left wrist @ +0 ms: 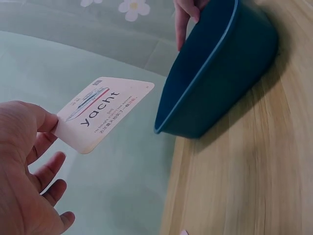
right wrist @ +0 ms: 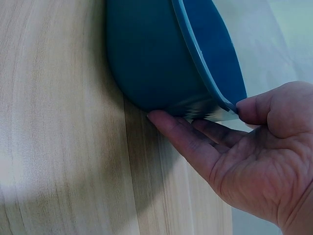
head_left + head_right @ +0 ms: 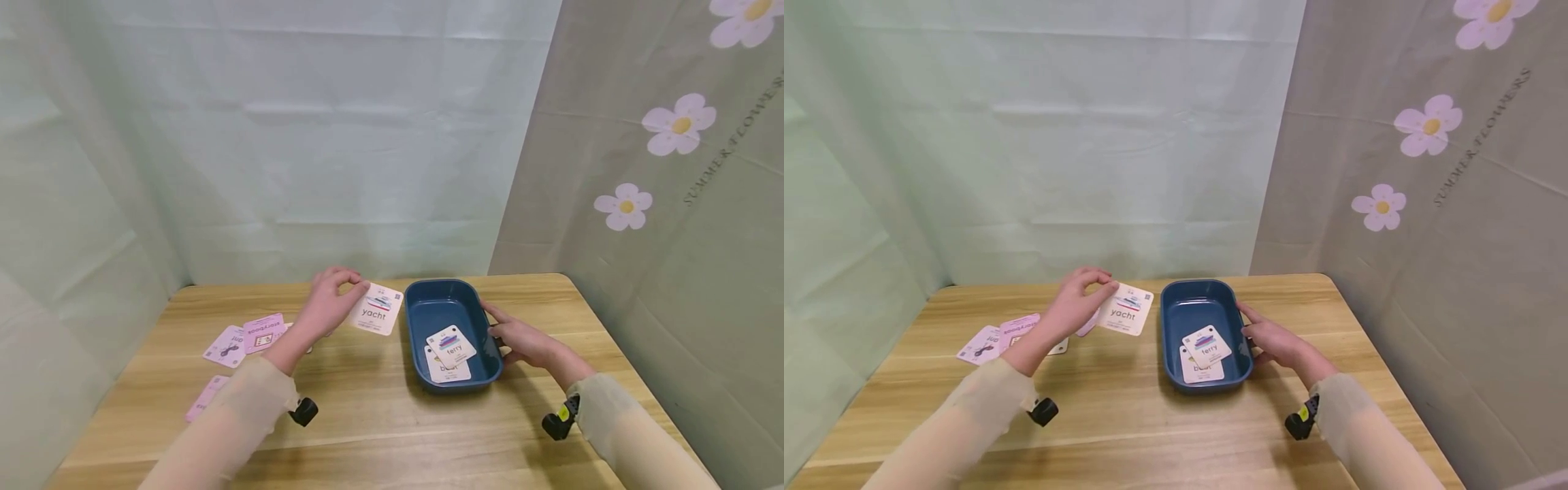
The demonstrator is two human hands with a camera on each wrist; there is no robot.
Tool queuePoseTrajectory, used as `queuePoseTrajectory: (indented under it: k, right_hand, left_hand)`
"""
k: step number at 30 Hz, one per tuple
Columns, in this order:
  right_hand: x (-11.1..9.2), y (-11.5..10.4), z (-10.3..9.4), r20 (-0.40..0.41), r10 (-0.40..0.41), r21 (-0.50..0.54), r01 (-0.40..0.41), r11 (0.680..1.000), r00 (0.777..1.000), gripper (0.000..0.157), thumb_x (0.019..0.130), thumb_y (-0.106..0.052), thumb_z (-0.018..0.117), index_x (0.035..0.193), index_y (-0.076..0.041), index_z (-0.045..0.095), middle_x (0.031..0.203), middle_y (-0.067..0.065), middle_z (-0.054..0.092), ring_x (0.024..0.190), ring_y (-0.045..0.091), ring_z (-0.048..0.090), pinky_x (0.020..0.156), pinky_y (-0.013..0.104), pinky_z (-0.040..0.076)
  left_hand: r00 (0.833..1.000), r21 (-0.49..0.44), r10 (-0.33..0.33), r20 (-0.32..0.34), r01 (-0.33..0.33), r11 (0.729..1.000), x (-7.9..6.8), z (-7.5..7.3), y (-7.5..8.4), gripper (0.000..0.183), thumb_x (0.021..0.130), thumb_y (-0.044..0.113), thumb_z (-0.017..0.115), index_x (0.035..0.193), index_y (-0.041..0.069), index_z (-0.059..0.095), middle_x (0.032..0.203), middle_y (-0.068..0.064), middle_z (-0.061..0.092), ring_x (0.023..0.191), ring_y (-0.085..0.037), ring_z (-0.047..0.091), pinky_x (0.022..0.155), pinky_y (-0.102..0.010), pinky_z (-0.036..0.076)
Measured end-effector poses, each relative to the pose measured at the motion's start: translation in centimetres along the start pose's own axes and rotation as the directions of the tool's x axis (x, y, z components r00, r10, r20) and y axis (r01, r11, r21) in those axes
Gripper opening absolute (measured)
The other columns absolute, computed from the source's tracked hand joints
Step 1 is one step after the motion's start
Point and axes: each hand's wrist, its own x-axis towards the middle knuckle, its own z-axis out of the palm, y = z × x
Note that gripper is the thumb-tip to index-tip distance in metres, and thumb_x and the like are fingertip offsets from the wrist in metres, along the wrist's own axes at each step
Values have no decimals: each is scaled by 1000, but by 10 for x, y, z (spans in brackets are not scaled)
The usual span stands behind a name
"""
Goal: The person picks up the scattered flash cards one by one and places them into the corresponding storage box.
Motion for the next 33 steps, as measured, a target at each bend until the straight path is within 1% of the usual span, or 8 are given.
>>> queuePoseTrajectory:
  k: [4,10,13,18,24,33]
  right_hand:
    - [0,-1,1,-4,6,0,-6,1000,1000,63,96,-8,35,148,-37,14,147,17,20,111,37,47,69,49,52]
    - [1,1,1,0,-1,9,1,1000,1000,63,96,-8,35,147,-38,14,147,16,21,109,36,49,69,50,52]
    - [2,2,0,4,-3,14,3,1000,1000,63,96,-7,35,147,-39,15,146,16,22,108,36,49,69,50,52]
    - [2,3,0,-3,-2,25,2,1000,1000,62,96,-8,35,147,-40,16,145,16,23,107,36,50,69,51,52]
    - [2,2,-1,-7,10,19,-10,1000,1000,62,96,-8,35,146,-41,16,146,17,23,110,37,48,70,50,51]
    - [1,1,-1,0,5,7,-5,1000,1000,62,97,-9,35,147,-40,16,148,16,19,115,38,45,71,51,51]
  left_hand:
    - [1000,3,7,3,-7,1000,4,5,5,20,87,43,61,83,23,66,120,2,50,119,-25,32,95,-48,28]
    - [999,23,45,2,-46,999,12,14,15,19,86,38,63,84,20,68,118,0,52,117,-27,35,95,-45,27]
    - [998,18,69,5,-69,997,16,20,19,19,86,36,63,84,18,68,116,-1,54,116,-28,36,95,-44,28]
    - [996,9,83,20,-83,996,21,29,27,19,87,36,62,83,18,68,114,1,54,115,-27,37,94,-42,31]
    - [994,-7,108,22,-108,994,27,41,36,19,87,35,62,83,18,68,113,1,55,113,-25,39,93,-41,31]
    - [996,-29,82,35,-81,996,36,55,43,18,86,39,62,82,22,67,113,4,53,115,-23,36,94,-43,32]
